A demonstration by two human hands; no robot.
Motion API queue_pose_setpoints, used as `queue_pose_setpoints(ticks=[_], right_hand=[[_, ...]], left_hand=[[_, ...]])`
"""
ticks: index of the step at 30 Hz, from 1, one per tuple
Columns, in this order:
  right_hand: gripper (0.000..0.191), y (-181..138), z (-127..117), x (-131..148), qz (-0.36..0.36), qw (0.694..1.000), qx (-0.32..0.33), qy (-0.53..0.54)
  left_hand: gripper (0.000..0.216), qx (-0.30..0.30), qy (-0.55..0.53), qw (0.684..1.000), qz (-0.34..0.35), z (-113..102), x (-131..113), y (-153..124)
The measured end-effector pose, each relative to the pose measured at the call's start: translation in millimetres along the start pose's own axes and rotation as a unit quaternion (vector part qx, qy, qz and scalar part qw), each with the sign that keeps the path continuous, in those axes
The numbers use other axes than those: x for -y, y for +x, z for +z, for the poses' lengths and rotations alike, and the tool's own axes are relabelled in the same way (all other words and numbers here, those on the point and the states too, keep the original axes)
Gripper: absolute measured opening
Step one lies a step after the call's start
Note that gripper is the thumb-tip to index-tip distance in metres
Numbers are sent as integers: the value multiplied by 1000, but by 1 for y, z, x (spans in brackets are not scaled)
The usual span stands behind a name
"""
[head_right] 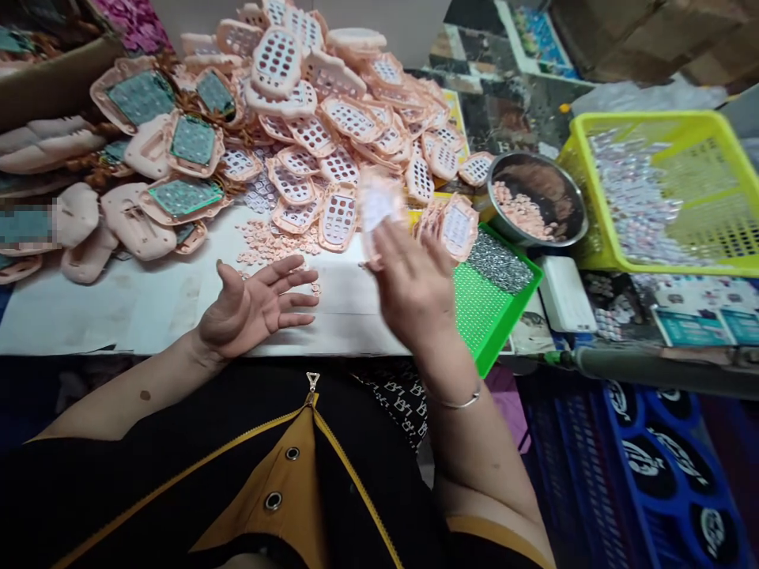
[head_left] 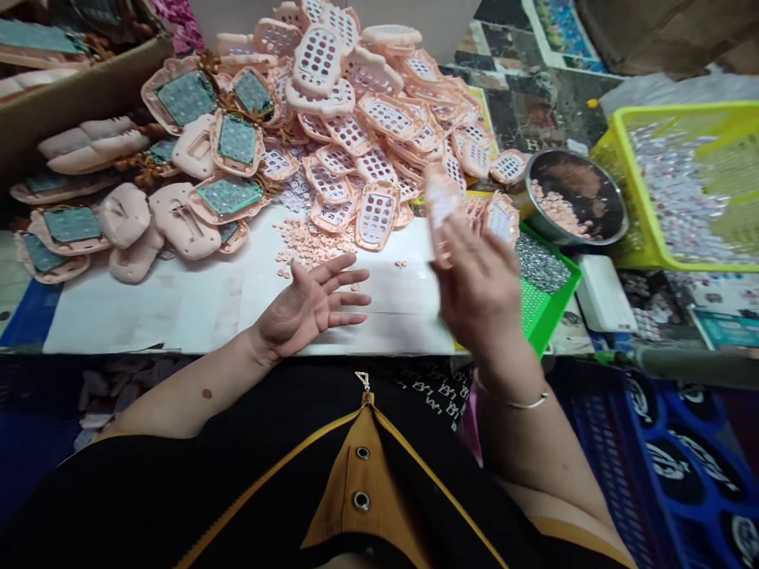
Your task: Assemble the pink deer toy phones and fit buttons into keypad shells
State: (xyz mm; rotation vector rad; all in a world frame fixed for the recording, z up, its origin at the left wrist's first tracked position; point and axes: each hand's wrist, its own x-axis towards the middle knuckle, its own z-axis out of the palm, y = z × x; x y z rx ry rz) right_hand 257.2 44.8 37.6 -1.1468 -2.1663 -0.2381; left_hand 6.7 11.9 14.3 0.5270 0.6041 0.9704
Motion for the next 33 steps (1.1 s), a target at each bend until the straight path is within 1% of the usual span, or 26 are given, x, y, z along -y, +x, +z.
queue_pose_setpoints(ticks=[2, 4, 6, 9, 14, 15, 17, 19, 20, 21, 23, 25, 27, 30, 33], right_hand=[[40, 1, -11, -41, 81, 995, -10, -63], [41, -1, -18, -76, 146, 983, 10, -110], [42, -5, -19, -101, 165, 979, 50, -110], [42, -11, -14, -116, 159, 978, 103, -81], [42, -8, -7, -110, 149, 979, 123, -62], [43, -5, -6, -107, 144, 980, 118, -66], [45, 6, -1, -96, 136, 983, 87, -88], [45, 19, 5, -81, 135, 983, 53, -112], [44, 26, 9, -73, 138, 982, 49, -122], [42, 33, 12, -65, 143, 979, 62, -130], [34, 43, 17, -52, 161, 968, 122, -146], [31, 48, 17, -46, 174, 955, 175, -165], [33, 47, 15, -46, 184, 948, 187, -179], [40, 36, 8, -54, 213, 945, 158, -191], [45, 21, 3, -66, 245, 948, 91, -181]], left_hand=[[74, -7, 14, 1000, -14, -3, 0, 1], [69, -12, 16, 1000, -18, -6, -1, 2], [67, -17, 14, 1000, -14, -7, -2, 2], [66, -18, 8, 1000, -12, -7, -3, 2], [66, -17, -5, 1000, -6, -14, -6, 1], [66, -18, -8, 1000, -5, -16, -6, 1], [66, -20, -14, 1000, -6, -20, -7, 1], [66, -21, -19, 1000, -7, -23, -8, 1], [67, -22, -21, 999, -7, -24, -9, 1], [67, -23, -23, 999, -7, -25, -10, 1], [68, -27, -24, 999, -3, -27, -12, 0], [69, -34, -25, 999, -1, -29, -13, -1], [68, -40, -24, 999, -1, -29, -14, -1], [68, -42, -18, 999, -4, -28, -15, 0], [69, -48, -13, 999, -8, -26, -14, 2]])
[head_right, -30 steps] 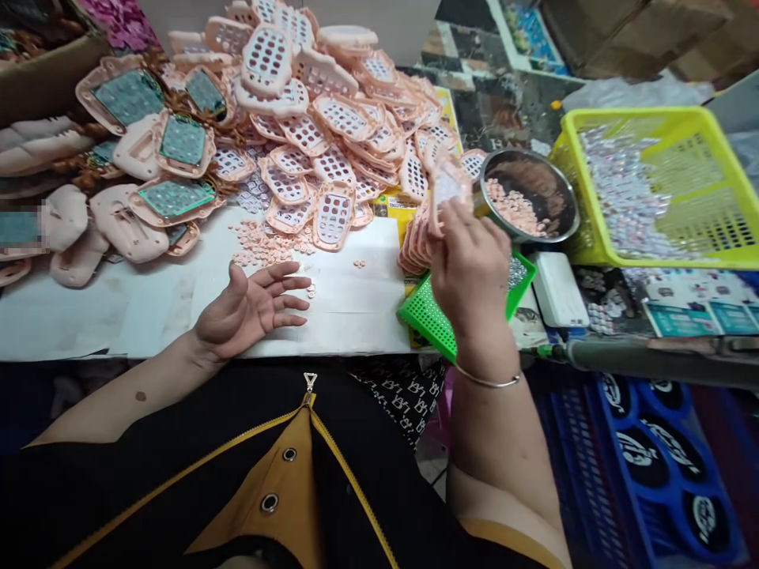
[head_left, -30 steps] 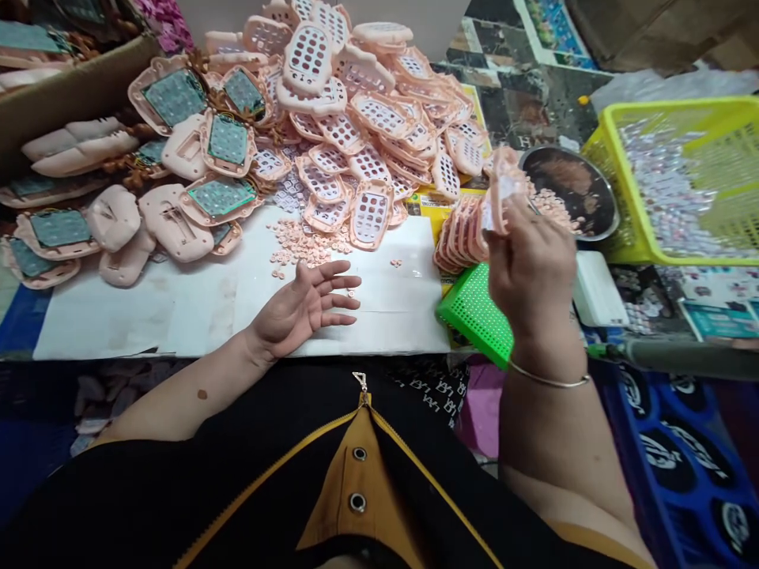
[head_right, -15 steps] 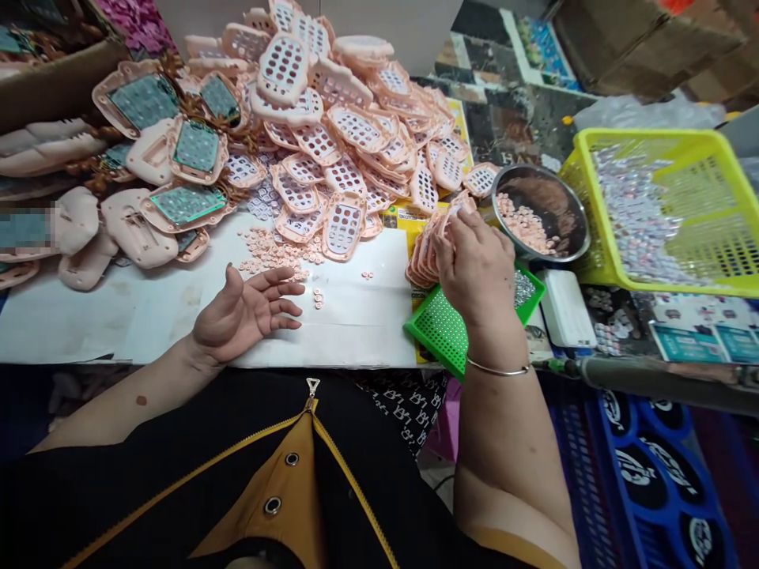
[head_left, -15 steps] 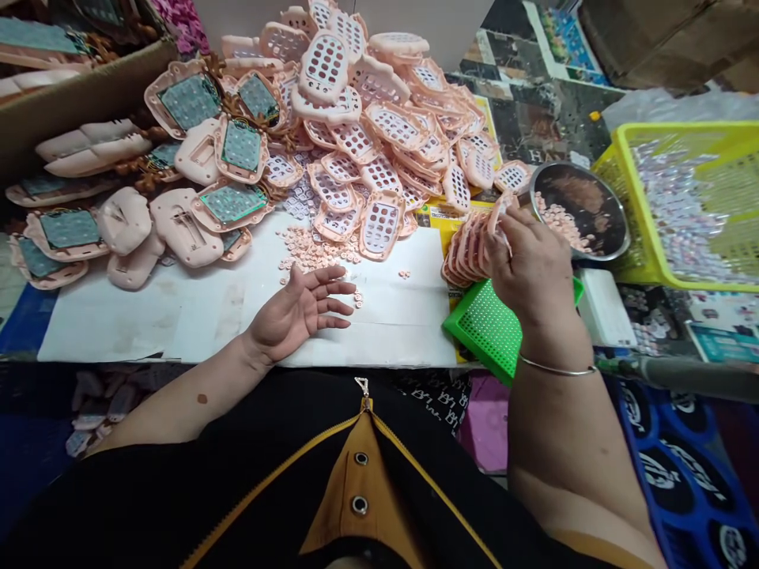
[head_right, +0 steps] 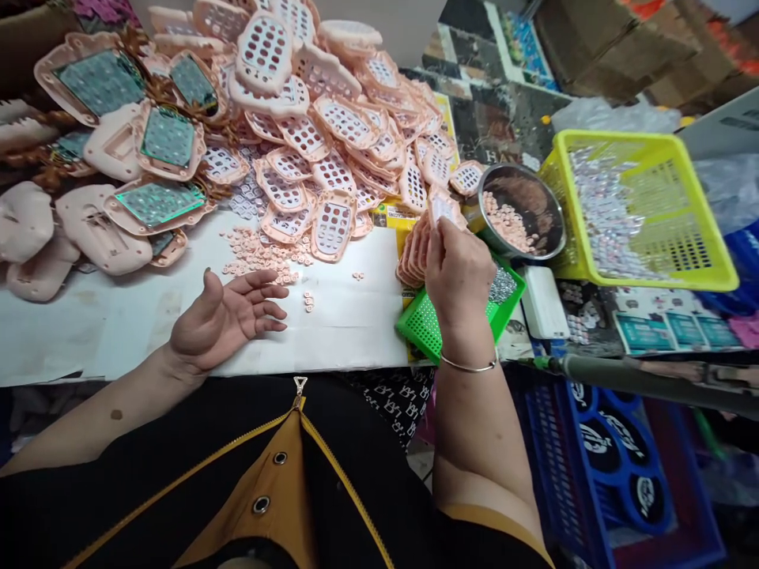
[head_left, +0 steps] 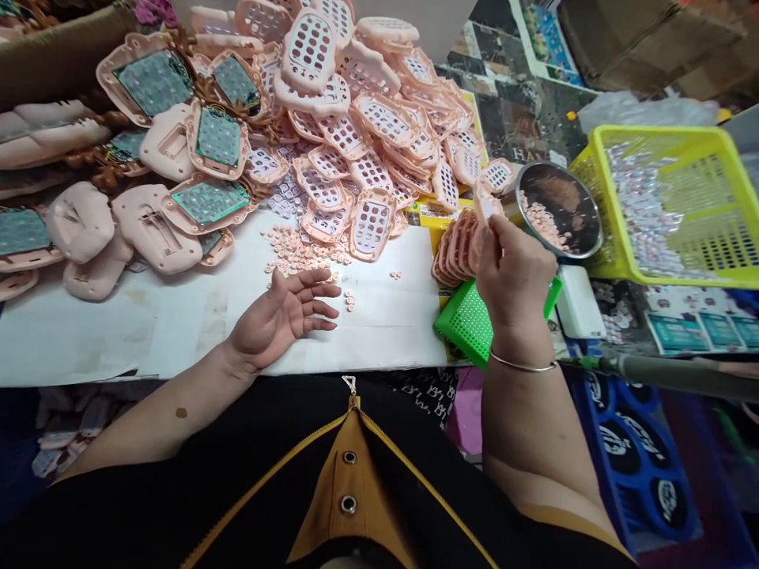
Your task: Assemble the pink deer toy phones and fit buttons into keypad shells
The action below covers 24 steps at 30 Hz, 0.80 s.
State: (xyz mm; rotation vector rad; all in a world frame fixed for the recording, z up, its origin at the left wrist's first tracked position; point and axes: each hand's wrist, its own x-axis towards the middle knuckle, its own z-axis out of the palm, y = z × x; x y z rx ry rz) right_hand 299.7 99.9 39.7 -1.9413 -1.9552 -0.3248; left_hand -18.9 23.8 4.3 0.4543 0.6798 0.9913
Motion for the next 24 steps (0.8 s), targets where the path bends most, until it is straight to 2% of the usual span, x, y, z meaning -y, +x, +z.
queue_pose_setpoints(ticks=[4, 6, 9, 14, 22, 24], right_hand=[[54, -9, 4, -20, 36, 995, -82, 41], [55, -12, 4, -26, 52, 993, -101, 40], [52, -18, 4, -28, 56, 995, -76, 11], [45, -27, 5, -21, 7, 1000, -12, -8], [44, -20, 5, -21, -73, 997, -5, 31], [45, -18, 3, -18, -68, 997, -32, 24]], left_hand=[[70, -15, 1, 1000, 1, 2, 1, 1], [70, -23, 2, 1000, -1, 4, 1, 1], [69, -33, 10, 999, -3, 7, 3, 1], [68, -38, 23, 999, -6, 13, 5, 3], [69, -46, 17, 999, -4, 10, 4, 2], [69, -47, 9, 999, -3, 8, 4, 2]])
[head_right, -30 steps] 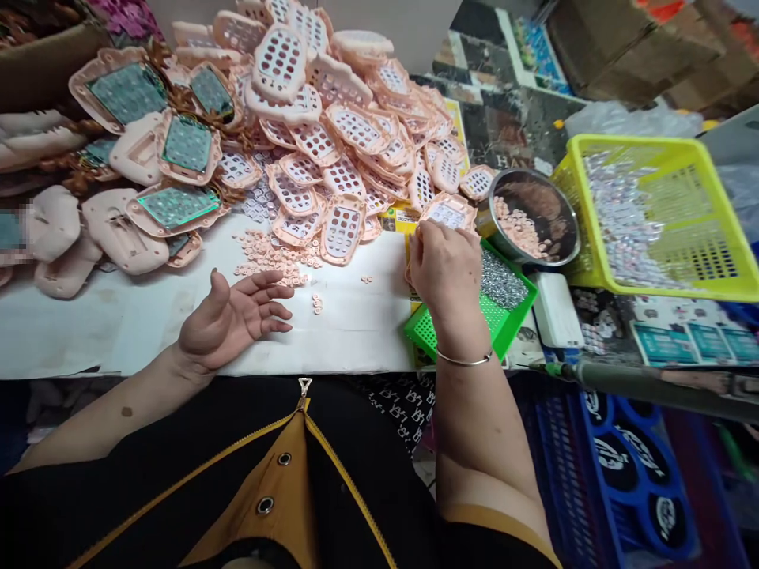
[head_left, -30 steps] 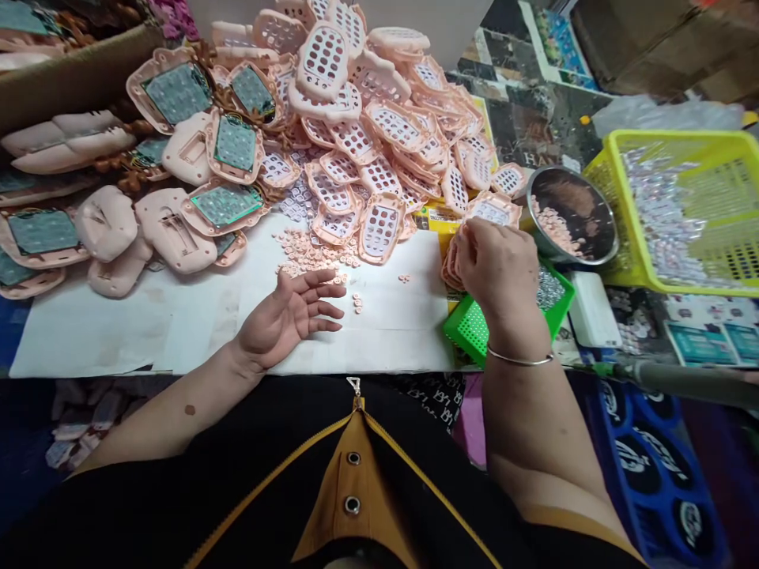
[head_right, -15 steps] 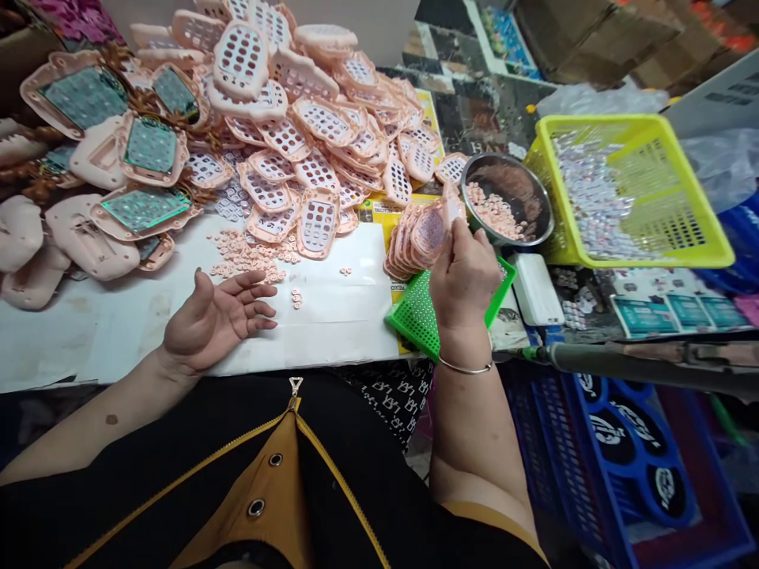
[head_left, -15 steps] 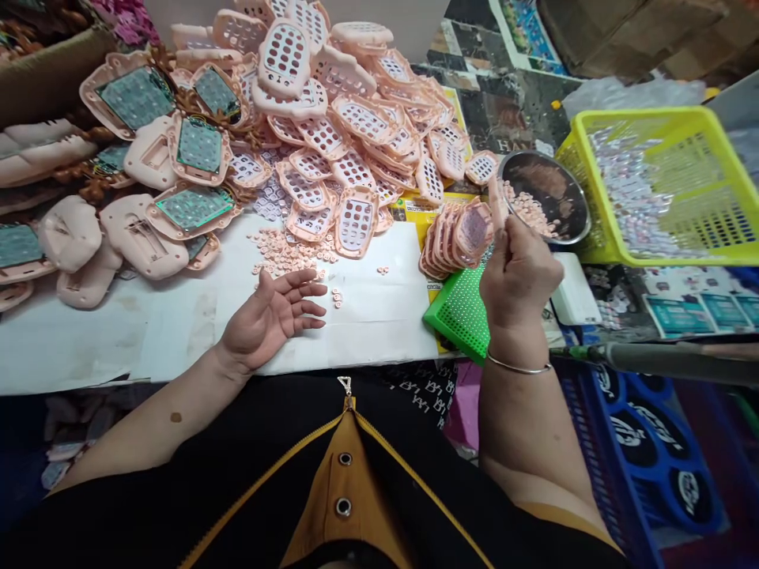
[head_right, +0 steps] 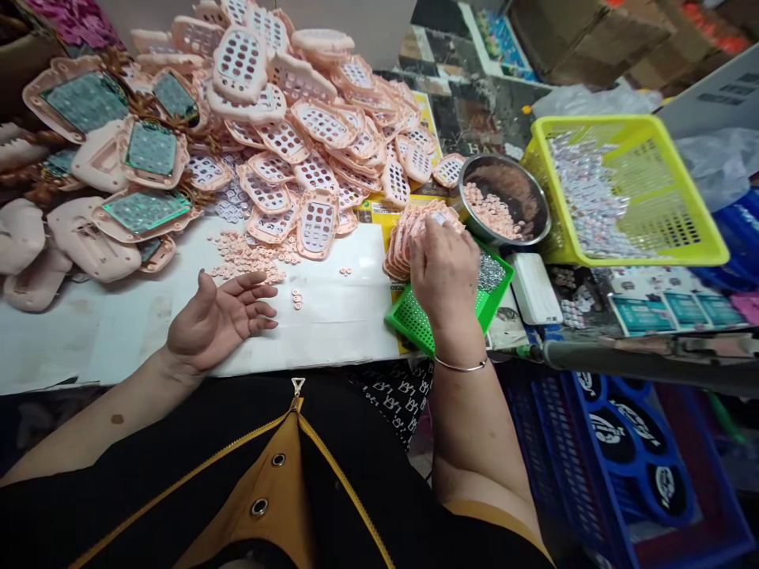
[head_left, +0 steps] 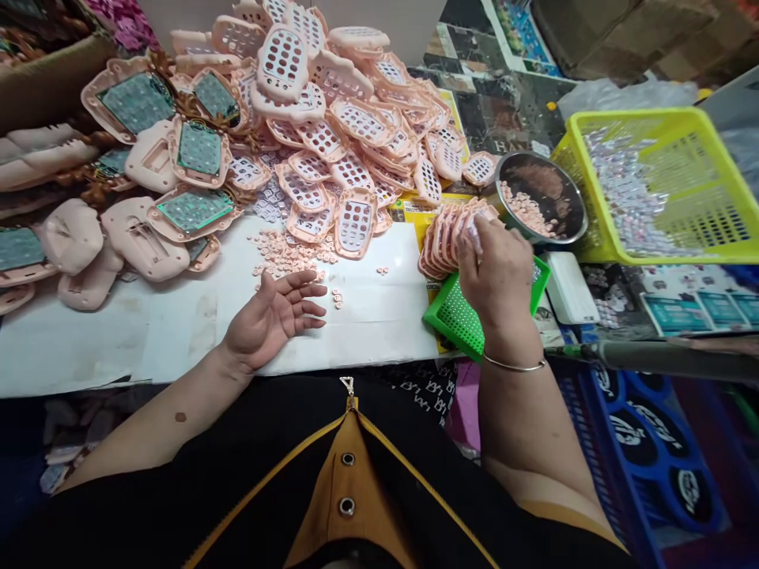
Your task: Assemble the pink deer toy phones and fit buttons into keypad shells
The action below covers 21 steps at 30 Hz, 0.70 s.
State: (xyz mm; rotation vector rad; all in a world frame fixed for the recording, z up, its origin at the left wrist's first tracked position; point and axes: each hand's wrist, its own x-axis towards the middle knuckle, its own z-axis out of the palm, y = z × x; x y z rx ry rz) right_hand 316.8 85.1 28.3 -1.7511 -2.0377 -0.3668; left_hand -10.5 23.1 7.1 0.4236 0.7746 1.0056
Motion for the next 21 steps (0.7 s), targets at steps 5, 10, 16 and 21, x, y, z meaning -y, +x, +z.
queue_pose_setpoints(ticks=[5, 10, 16, 21], right_hand=[[39, 13, 11, 44, -23, 997, -13, 72], [42, 44, 65, 97, 44, 988, 34, 141], [39, 65, 88, 97, 138, 964, 101, 205], [30, 44, 30, 107, -45, 938, 34, 341]], left_hand=[[67, 16, -17, 1000, 13, -5, 1, 1], [63, 26, -26, 999, 11, -8, 1, -1], [59, 32, -36, 999, 9, -11, 1, -5], [68, 64, -40, 997, -30, -11, 5, -2]])
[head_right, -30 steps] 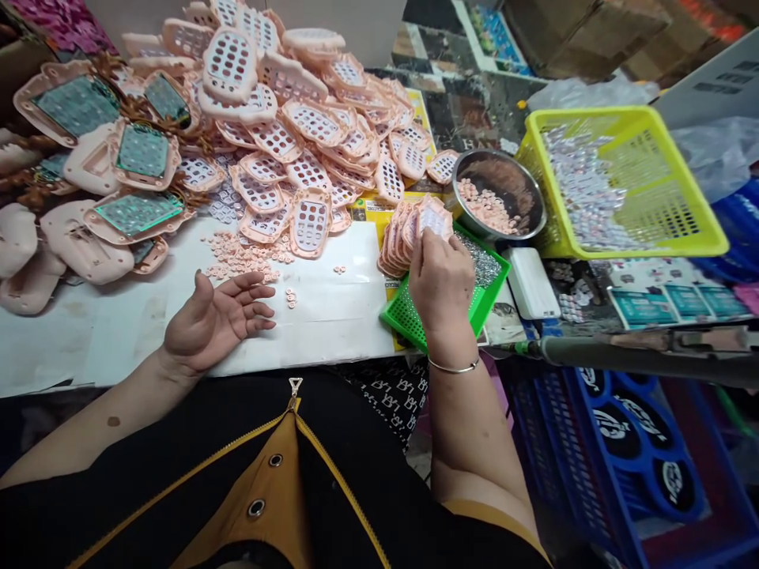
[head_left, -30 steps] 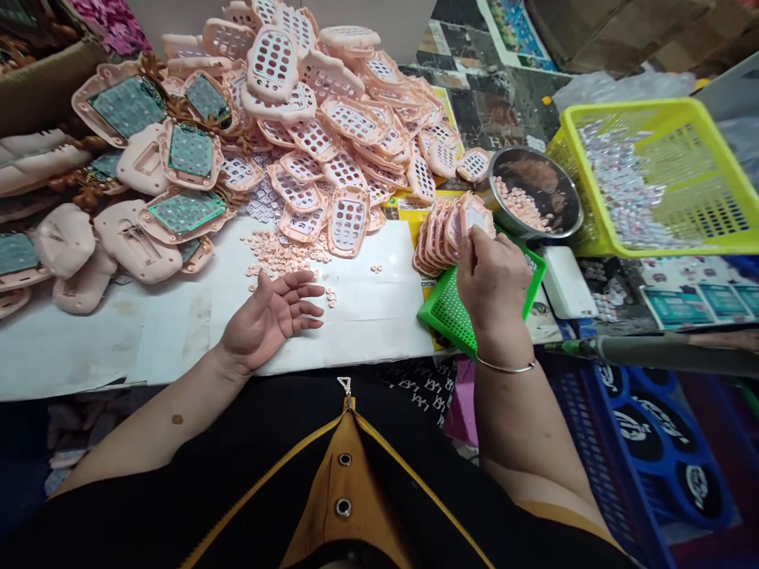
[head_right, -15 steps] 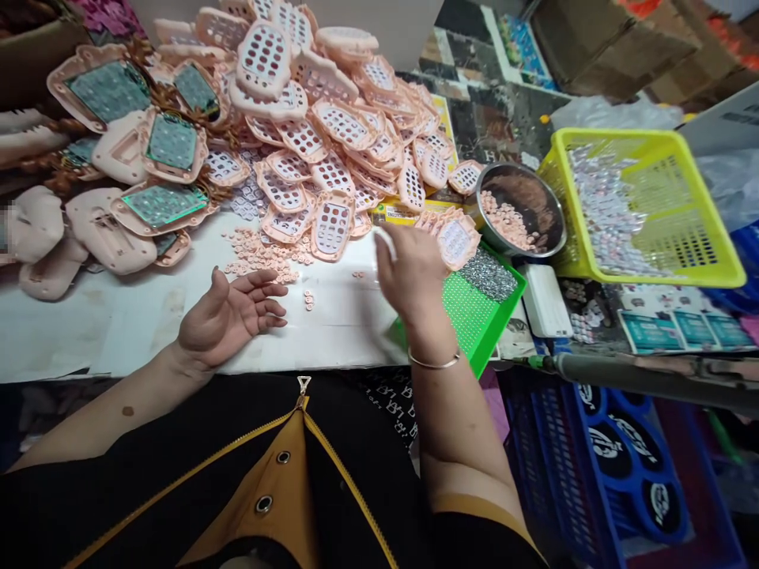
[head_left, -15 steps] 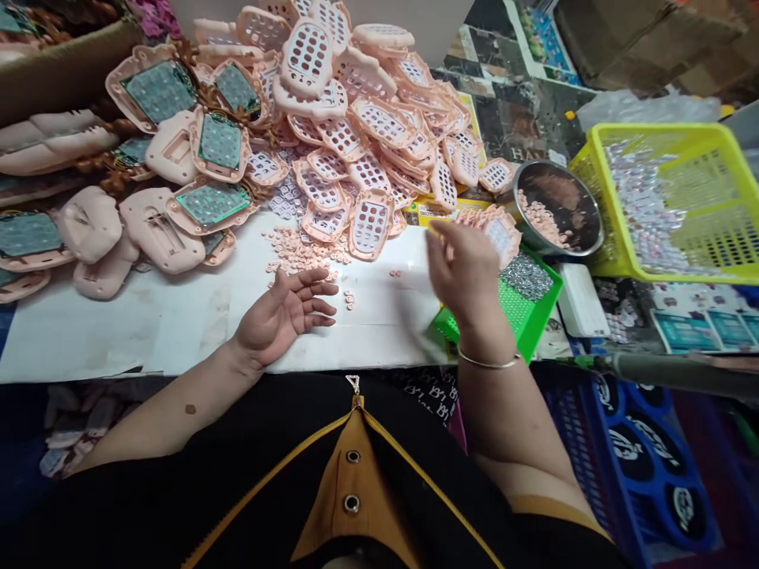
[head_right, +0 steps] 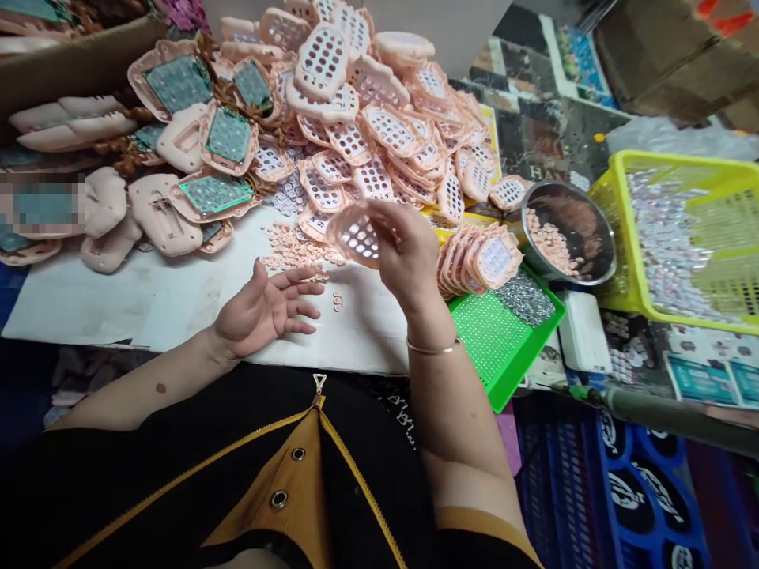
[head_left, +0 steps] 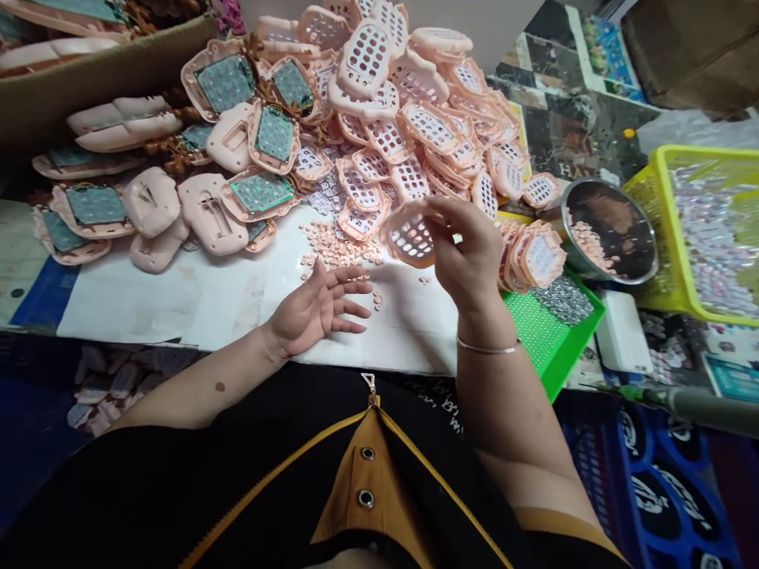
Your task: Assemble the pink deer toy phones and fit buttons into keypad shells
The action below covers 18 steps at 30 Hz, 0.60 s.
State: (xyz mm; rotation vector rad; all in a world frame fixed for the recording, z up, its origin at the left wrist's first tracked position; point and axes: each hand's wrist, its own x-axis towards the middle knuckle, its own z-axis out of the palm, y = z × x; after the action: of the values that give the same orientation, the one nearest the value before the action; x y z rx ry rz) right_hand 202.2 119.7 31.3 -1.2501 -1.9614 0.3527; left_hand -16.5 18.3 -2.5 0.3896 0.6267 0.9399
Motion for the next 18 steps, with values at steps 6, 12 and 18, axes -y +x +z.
queue_pose_setpoints(ticks=[6, 12, 18], right_hand=[[18, -27, 1, 62, -336, 919, 168, 114], [17, -30, 31, 69, -244, 958, 132, 78], [23, -43, 69, 93, 126, 938, 112, 302]], left_hand=[[90, 116, -16, 990, -74, 2, 7, -4], [89, 10, -36, 998, 42, 8, 6, -16], [71, -57, 58, 983, 162, -1, 5, -24]])
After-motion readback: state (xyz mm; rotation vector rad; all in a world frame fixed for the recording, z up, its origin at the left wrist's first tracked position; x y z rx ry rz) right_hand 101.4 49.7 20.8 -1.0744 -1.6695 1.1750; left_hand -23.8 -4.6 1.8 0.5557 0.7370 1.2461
